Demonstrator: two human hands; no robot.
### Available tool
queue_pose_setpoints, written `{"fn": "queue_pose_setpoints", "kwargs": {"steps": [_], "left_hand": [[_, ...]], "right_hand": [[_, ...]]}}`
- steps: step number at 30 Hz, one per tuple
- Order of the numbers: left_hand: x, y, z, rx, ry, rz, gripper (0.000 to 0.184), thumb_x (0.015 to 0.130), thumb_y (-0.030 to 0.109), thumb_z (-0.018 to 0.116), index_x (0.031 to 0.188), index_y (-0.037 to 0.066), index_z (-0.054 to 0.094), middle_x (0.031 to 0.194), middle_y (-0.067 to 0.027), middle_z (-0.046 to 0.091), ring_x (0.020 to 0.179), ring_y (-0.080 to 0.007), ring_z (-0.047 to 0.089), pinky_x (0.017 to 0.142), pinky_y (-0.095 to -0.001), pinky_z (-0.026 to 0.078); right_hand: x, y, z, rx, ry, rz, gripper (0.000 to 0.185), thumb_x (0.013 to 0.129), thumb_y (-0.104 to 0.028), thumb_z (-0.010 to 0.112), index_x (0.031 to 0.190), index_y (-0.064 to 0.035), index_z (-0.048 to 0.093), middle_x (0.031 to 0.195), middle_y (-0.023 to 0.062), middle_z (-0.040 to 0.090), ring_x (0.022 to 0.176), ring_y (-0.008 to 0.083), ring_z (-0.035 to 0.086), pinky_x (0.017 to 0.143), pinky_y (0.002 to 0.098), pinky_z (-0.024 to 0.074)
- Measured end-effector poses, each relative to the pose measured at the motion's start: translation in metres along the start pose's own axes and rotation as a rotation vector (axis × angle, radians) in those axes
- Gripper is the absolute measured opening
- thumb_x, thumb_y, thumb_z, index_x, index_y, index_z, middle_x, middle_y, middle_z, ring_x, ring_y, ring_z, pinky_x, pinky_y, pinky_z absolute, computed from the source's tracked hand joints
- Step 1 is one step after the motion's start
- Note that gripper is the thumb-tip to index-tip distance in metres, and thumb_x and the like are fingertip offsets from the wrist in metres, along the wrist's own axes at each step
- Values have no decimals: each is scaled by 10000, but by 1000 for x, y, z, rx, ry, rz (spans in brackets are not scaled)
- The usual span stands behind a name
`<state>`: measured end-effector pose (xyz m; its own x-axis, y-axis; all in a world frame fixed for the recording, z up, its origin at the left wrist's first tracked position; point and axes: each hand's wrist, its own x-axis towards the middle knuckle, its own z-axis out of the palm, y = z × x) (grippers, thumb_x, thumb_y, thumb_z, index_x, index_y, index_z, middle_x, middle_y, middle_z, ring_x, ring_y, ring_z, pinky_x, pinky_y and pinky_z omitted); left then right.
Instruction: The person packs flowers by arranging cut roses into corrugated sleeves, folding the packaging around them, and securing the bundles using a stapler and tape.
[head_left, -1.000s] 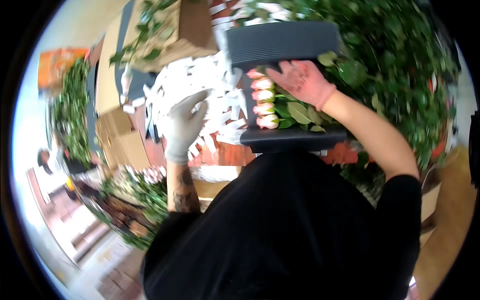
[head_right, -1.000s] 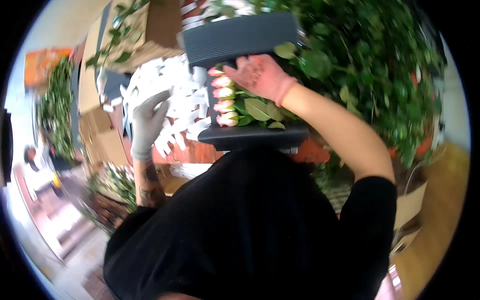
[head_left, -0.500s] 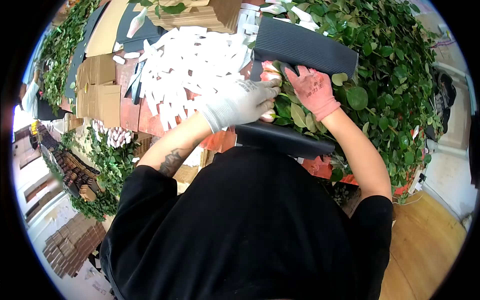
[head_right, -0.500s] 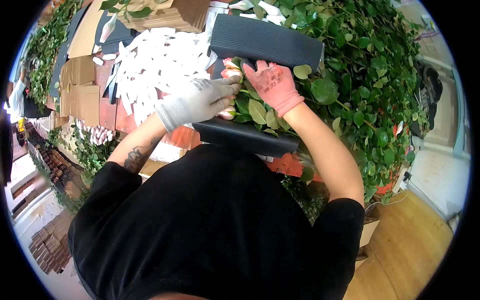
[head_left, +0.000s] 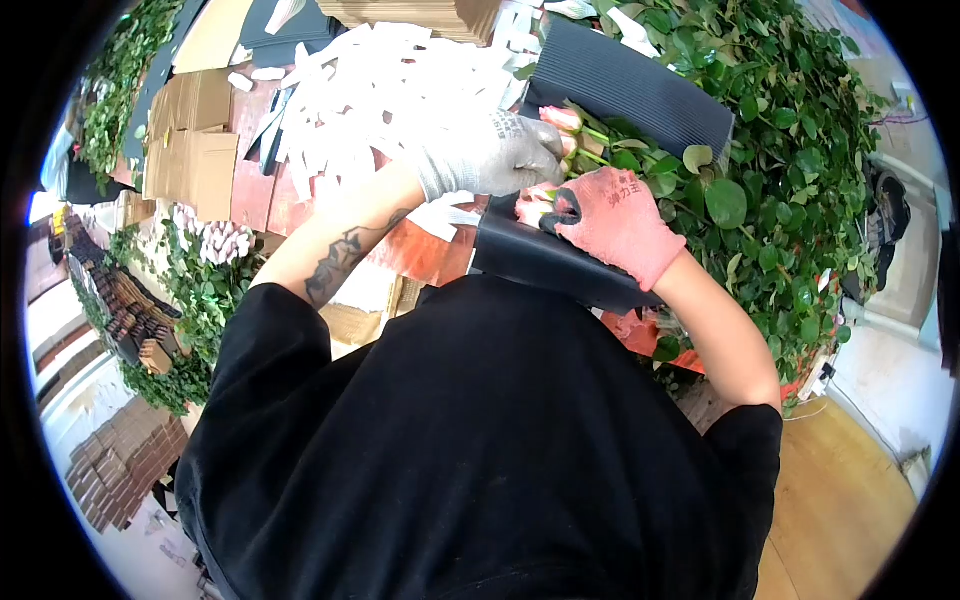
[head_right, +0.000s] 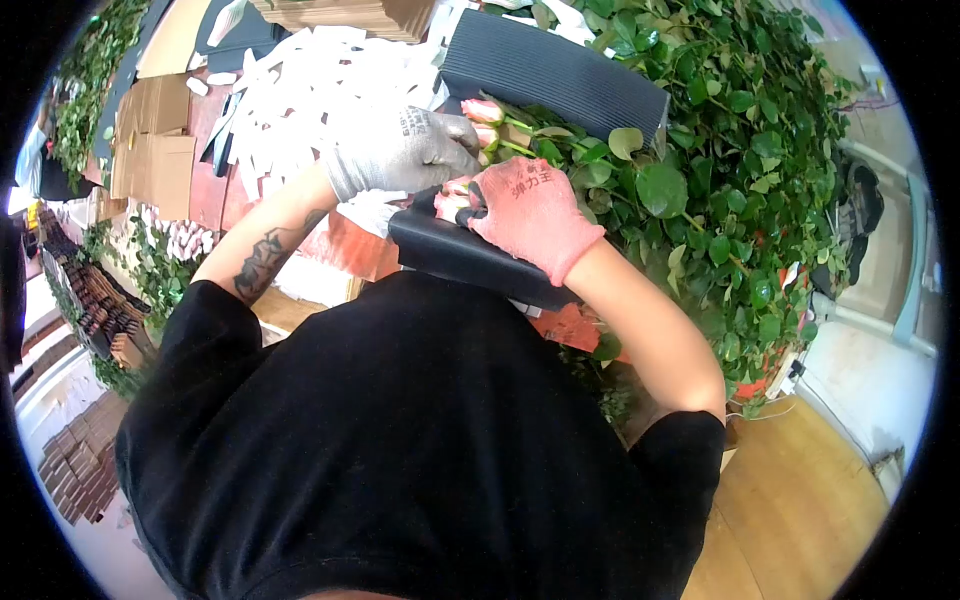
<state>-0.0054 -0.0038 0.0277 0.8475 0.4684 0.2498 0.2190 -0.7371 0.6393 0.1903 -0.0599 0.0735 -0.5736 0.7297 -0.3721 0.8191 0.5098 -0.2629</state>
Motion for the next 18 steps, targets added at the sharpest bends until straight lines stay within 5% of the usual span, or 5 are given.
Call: {"fn": "queue_pose_setpoints", "kwargs": {"steps": [4, 8, 10, 15, 18], "left_hand": [[3, -1, -4, 88, -36, -6, 144, 769, 85, 630, 894, 81, 701, 939, -84, 648, 907, -243, 633, 773, -325, 496], [-2, -13, -6, -54, 37, -17, 190, 808, 25, 567, 956, 48, 684, 1008, -105, 665, 953, -259, 631, 838, -326, 496], [-4, -10, -19, -115, 125, -82, 251, 812, -27, 511, 995, 34, 673, 1049, -120, 659, 976, -266, 625, 868, -329, 490], [0, -18, -6, -47, 71, -174, 333, 765, -83, 492, 1021, 34, 669, 1027, -124, 671, 962, -266, 635, 866, -323, 491], [2, -8, -8, -39, 33, -267, 342, 752, -88, 497, 1014, 40, 677, 1031, -125, 672, 969, -267, 635, 865, -318, 491]], "right_hand": [[2, -6, 17, 62, 184, 52, 218, 748, -306, 663, 847, -114, 635, 863, 103, 637, 907, 289, 595, 838, 398, 453], [-8, 2, 7, 147, 142, -19, 240, 756, -301, 658, 899, -109, 640, 884, 108, 632, 888, 295, 604, 805, 399, 469], [-13, 7, -1, 20, 399, 72, 216, 763, -279, 651, 909, -121, 632, 918, 104, 639, 837, 284, 636, 699, 401, 505], [7, 17, 9, -189, 285, 82, 261, 749, -333, 658, 816, -92, 581, 786, 79, 627, 773, 246, 641, 668, 375, 508], [9, 15, 9, -237, 144, 98, 295, 767, -315, 640, 956, -91, 608, 877, 85, 635, 854, 251, 630, 724, 373, 499]]}}
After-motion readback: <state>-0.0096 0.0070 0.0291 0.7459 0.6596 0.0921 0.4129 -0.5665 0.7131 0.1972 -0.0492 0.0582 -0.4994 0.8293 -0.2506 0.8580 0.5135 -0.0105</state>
